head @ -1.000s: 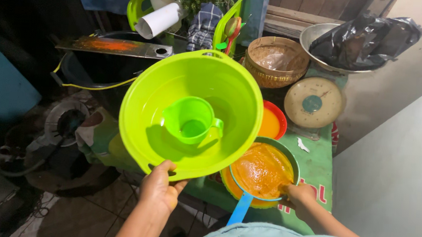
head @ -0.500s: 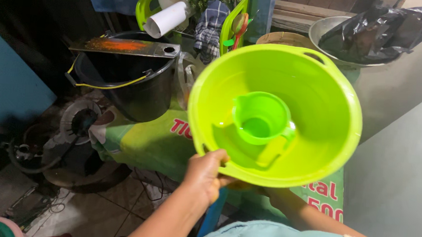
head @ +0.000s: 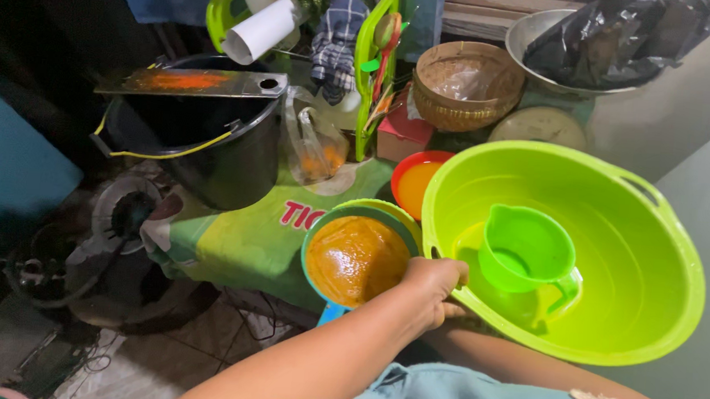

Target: The person pours an orange liquid from a green basin through a blue-handled sieve into a yellow bowl, using a green scoop to transfer the liquid. The person then pours the remaining liquid from the basin into the scoop and continues straining it into the bowl.

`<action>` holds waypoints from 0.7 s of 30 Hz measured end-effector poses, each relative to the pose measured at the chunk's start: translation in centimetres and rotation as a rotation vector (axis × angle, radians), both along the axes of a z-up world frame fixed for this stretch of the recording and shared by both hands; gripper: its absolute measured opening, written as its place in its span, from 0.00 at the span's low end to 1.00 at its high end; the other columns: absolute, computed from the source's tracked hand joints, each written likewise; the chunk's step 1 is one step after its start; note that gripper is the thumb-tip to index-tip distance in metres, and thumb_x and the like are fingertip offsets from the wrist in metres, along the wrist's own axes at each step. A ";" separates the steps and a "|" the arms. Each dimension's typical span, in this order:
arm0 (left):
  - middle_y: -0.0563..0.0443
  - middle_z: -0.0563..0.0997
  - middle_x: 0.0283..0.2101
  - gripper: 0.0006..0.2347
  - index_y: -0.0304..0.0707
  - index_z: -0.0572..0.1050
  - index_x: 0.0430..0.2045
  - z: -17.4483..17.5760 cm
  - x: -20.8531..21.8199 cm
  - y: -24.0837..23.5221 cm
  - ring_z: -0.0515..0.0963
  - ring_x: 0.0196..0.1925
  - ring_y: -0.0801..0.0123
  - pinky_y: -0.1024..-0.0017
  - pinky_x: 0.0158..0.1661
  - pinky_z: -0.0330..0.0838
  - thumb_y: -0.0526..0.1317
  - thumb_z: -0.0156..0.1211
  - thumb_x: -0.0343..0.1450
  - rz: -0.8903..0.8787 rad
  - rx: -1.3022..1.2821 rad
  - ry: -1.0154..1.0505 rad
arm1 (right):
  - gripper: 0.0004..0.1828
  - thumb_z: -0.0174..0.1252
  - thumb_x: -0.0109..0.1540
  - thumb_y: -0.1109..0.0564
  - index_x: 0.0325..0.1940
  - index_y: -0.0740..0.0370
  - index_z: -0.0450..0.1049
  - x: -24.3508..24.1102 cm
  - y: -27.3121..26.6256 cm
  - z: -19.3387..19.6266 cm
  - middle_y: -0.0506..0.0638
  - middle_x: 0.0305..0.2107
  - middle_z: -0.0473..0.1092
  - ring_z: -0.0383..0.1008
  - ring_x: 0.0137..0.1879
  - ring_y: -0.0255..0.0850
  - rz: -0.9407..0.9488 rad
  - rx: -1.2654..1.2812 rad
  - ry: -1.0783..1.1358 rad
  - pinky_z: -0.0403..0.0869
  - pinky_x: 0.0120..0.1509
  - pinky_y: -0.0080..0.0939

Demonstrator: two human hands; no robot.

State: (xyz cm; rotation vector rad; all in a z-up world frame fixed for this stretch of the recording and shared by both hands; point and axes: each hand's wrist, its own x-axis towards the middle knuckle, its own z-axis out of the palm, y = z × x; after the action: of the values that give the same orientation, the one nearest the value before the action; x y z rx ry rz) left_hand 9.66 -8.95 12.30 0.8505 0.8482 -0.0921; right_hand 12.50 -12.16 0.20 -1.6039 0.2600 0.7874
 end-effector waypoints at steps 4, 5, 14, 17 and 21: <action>0.36 0.78 0.48 0.16 0.27 0.70 0.51 -3.3 1.4 0.0 0.84 0.44 0.42 0.44 0.41 0.83 0.26 0.56 0.67 -0.018 -0.034 0.096 | 0.14 0.59 0.63 0.59 0.51 0.67 0.74 -0.2 0.4 -0.1 0.57 0.37 0.77 0.80 0.36 0.48 -0.015 0.006 0.007 0.82 0.39 0.48; 0.35 0.78 0.49 0.16 0.27 0.69 0.51 -4.2 1.7 0.2 0.84 0.45 0.41 0.43 0.40 0.83 0.26 0.55 0.68 -0.047 -0.058 0.090 | 0.14 0.59 0.63 0.59 0.51 0.67 0.74 -0.2 0.5 -0.2 0.57 0.37 0.77 0.80 0.36 0.48 -0.016 0.009 0.007 0.82 0.39 0.49; 0.34 0.74 0.60 0.20 0.32 0.69 0.57 -9.4 5.5 1.0 0.78 0.57 0.37 0.37 0.48 0.77 0.23 0.51 0.70 -0.260 -0.005 0.239 | 0.15 0.59 0.63 0.57 0.53 0.66 0.74 -0.8 1.6 -0.7 0.57 0.38 0.77 0.80 0.36 0.48 -0.020 0.023 0.001 0.82 0.39 0.49; 0.33 0.73 0.61 0.21 0.31 0.69 0.59 -9.0 5.8 1.1 0.76 0.58 0.36 0.36 0.48 0.76 0.22 0.51 0.70 -0.267 0.023 0.255 | 0.15 0.59 0.64 0.57 0.53 0.66 0.73 -0.4 1.7 -0.9 0.57 0.38 0.77 0.80 0.36 0.48 -0.015 0.022 -0.007 0.82 0.39 0.49; 0.33 0.74 0.60 0.20 0.31 0.69 0.58 -7.5 5.4 0.7 0.77 0.58 0.39 0.42 0.49 0.75 0.25 0.53 0.69 -0.286 0.213 0.302 | 0.16 0.58 0.64 0.56 0.54 0.65 0.73 -0.1 1.9 -1.1 0.57 0.38 0.77 0.80 0.36 0.47 -0.008 0.026 -0.011 0.81 0.38 0.49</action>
State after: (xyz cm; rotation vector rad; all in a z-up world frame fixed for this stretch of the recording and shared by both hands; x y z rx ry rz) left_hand 15.08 -8.27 4.82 1.1754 1.0253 -0.3943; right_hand 12.42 -10.23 -0.93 -1.5817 0.2468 0.7726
